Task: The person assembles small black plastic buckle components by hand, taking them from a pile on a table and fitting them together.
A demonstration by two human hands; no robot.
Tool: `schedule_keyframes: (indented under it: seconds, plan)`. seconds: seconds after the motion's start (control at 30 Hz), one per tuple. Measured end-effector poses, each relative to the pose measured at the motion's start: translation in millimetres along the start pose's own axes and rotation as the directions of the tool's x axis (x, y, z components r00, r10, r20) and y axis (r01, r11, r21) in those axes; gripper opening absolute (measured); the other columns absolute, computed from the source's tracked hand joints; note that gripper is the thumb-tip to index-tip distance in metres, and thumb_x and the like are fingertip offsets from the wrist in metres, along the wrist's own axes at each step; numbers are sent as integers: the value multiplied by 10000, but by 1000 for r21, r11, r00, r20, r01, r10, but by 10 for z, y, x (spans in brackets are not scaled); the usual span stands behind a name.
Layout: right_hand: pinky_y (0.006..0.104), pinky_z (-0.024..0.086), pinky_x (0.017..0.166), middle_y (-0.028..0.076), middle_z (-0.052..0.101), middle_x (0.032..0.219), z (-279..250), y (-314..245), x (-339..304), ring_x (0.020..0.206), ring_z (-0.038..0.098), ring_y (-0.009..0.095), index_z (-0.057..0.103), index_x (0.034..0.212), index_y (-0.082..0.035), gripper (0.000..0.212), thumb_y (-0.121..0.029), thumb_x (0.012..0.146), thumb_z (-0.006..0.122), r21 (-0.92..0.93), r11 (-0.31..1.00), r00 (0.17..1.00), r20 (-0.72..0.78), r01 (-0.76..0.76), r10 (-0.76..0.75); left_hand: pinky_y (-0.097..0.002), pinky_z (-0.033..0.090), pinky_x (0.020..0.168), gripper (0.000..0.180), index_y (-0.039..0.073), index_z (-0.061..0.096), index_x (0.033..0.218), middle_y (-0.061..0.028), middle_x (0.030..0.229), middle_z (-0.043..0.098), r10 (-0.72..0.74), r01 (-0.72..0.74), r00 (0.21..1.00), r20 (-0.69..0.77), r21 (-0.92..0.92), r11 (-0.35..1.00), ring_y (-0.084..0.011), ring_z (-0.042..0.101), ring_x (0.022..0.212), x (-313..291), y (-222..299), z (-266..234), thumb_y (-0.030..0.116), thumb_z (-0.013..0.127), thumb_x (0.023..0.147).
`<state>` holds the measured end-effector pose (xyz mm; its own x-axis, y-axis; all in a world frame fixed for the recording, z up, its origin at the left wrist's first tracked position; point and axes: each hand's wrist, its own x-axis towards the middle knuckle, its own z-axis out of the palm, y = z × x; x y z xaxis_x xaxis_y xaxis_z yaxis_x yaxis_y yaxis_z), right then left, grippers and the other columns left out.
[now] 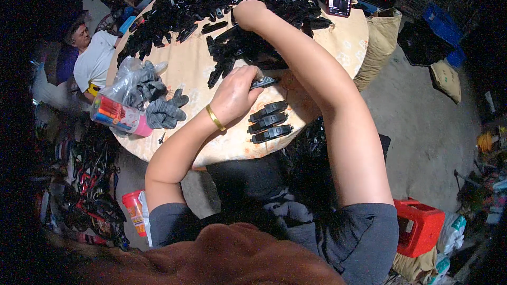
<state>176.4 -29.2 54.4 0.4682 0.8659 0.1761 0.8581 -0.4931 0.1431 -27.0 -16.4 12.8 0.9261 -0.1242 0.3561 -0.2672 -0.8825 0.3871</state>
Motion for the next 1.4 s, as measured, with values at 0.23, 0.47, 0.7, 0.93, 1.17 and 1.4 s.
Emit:
schedule_keyframes:
  seconds: [0.23,0.47,0.7,0.93,1.17,1.4]
  plan:
    - [411,530,702,190,653,810,-161,298,-297,792,646,342,693,792,-48,139,-75,684,609,95,995,969,-248,39,-14,-407,443,706,268,1,506,866,-170,846,521,-13,3,995,-98,-101,995,-354,539,807,13,-23,-2,55,699,688]
    - [307,507,641,120,665,720,-297,475,-1139,670,644,168,689,836,-34,190,-166,700,672,706,703,989,-144,91,17,-395,440,698,230,0,516,836,-161,820,512,-20,16,1000,-18,-169,986,-342,532,784,0,-60,14,64,691,702]
    - [327,503,658,140,668,772,34,254,-1649,700,650,229,671,866,-23,194,-188,768,647,807,581,994,72,-103,76,-394,459,717,251,12,541,961,-178,880,559,-5,6,1000,8,-193,981,-353,559,808,-5,35,8,60,630,732]
    - [359,507,703,166,660,847,173,228,-1816,788,653,292,662,933,-38,194,-184,807,638,757,653,989,-89,-7,114,-372,477,695,258,50,599,1031,-194,802,583,-92,96,993,77,-46,994,-340,586,761,-44,30,-7,131,588,786]
    - [377,491,673,143,618,825,73,188,-1935,774,615,306,655,941,-28,267,-219,757,693,571,818,996,-83,67,-24,-331,474,636,286,73,593,1123,-120,709,579,-406,525,848,342,-428,736,-245,568,632,48,-152,-116,102,536,844]
    - [394,476,666,124,577,799,3,70,-1964,772,585,314,653,911,-22,257,-184,718,705,516,838,964,-264,179,-44,-354,435,720,226,39,677,837,-120,773,516,-68,68,997,-39,-5,998,-285,534,795,-6,-63,-60,171,748,667]
